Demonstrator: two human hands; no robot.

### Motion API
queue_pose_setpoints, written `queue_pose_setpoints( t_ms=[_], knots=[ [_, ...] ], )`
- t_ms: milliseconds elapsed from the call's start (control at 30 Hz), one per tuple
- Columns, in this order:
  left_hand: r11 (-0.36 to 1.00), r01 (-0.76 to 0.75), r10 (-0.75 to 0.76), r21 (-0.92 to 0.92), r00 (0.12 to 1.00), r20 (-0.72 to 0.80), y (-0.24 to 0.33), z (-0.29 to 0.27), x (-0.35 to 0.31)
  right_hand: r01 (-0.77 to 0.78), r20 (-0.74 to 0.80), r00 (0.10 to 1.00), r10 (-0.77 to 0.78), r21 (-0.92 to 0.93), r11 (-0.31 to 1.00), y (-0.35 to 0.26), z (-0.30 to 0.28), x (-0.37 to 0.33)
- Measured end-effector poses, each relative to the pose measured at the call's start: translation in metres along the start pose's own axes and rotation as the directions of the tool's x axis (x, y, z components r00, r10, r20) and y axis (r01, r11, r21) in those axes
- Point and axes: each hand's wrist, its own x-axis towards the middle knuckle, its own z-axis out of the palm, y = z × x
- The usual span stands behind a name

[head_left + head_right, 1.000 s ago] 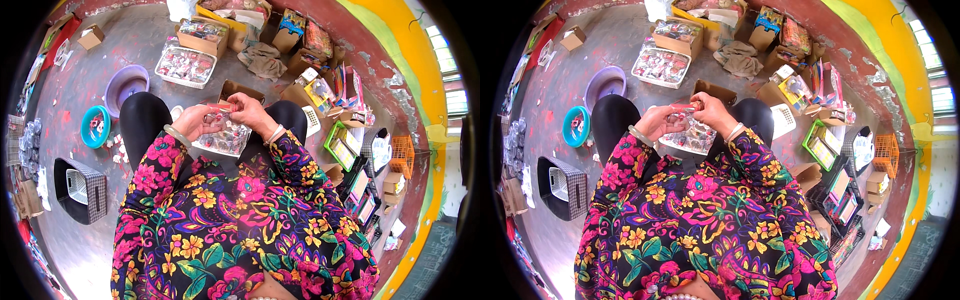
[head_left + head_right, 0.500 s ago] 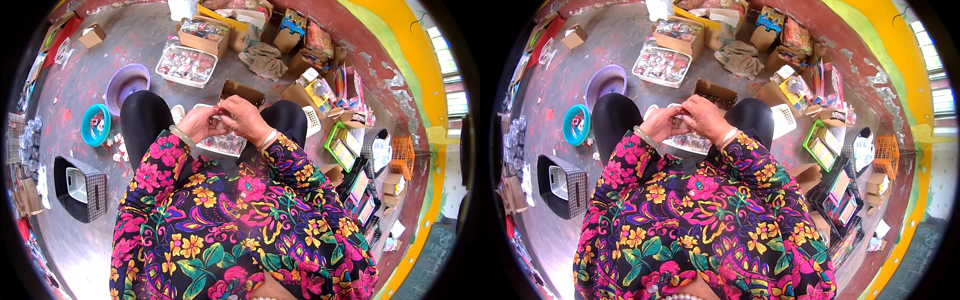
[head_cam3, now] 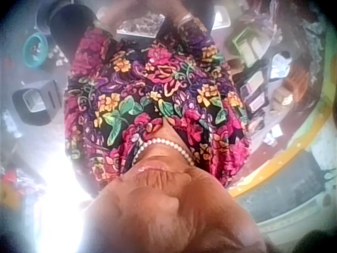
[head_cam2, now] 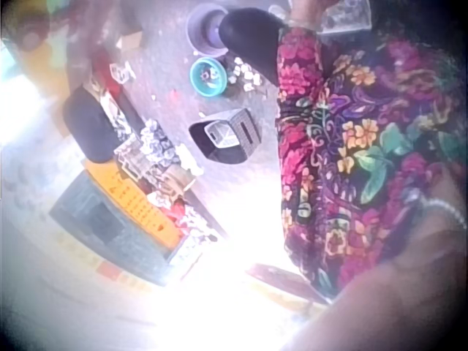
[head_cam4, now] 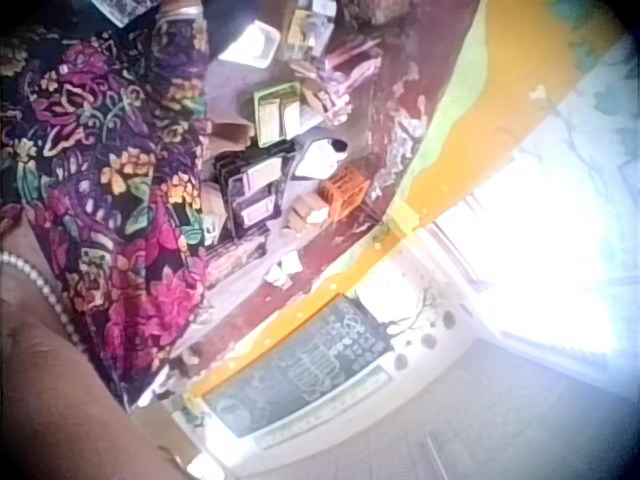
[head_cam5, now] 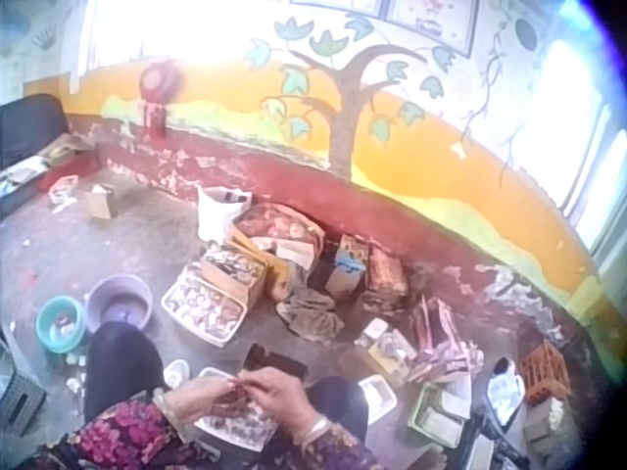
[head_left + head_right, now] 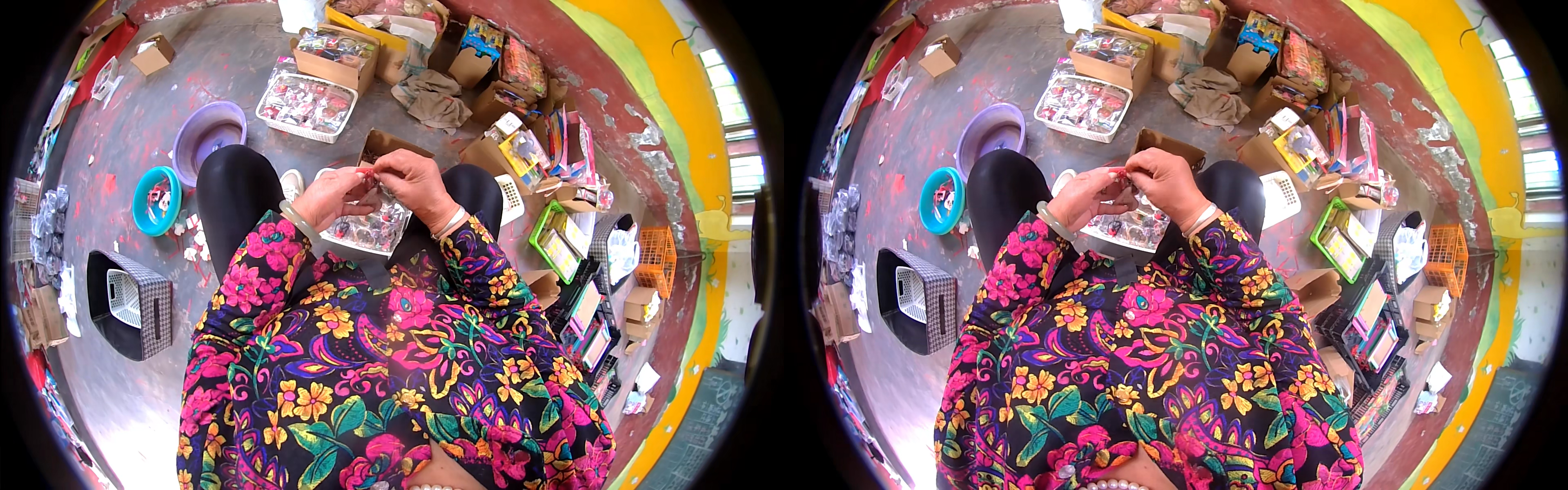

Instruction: The person sits on the floor and sorts small items from a plastic container into a cardboard box. They handle hair ties and other small accessories one by one, placing them into the box.

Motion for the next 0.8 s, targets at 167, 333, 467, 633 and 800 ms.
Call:
queue_pose_setpoints(
  t_ms=[167, 333, 467, 633, 800],
  knots=[
    [1.000, 0.002, -0.002, -0.021, 1.000, 0.021, -0.007, -0.006, 0.005, 0.216, 0.137, 0.972, -0.191, -0.198, 0.956, -0.001, 0.000, 0.000],
    [0.997, -0.014, 0.015, -0.077, 1.000, 0.011, -0.003, -0.001, 0.002, 0.228, 0.184, 0.966, -0.181, -0.278, 0.933, -0.005, -0.001, -0.002],
    [0.988, -0.081, 0.077, -0.134, 0.996, -0.032, -0.003, -0.006, 0.003, 0.188, 0.033, 0.982, -0.185, -0.233, 0.954, -0.005, -0.004, 0.002],
    [0.968, -0.166, 0.169, -0.187, 0.986, -0.002, 0.000, 0.000, 0.000, 0.165, -0.026, 0.983, -0.181, -0.303, 0.939, -0.012, -0.008, 0.004],
    [0.969, -0.164, 0.185, -0.186, 0.977, 0.104, 0.004, 0.003, -0.002, 0.216, 0.141, 0.974, -0.178, -0.326, 0.920, -0.005, -0.002, 0.002]
  ],
)
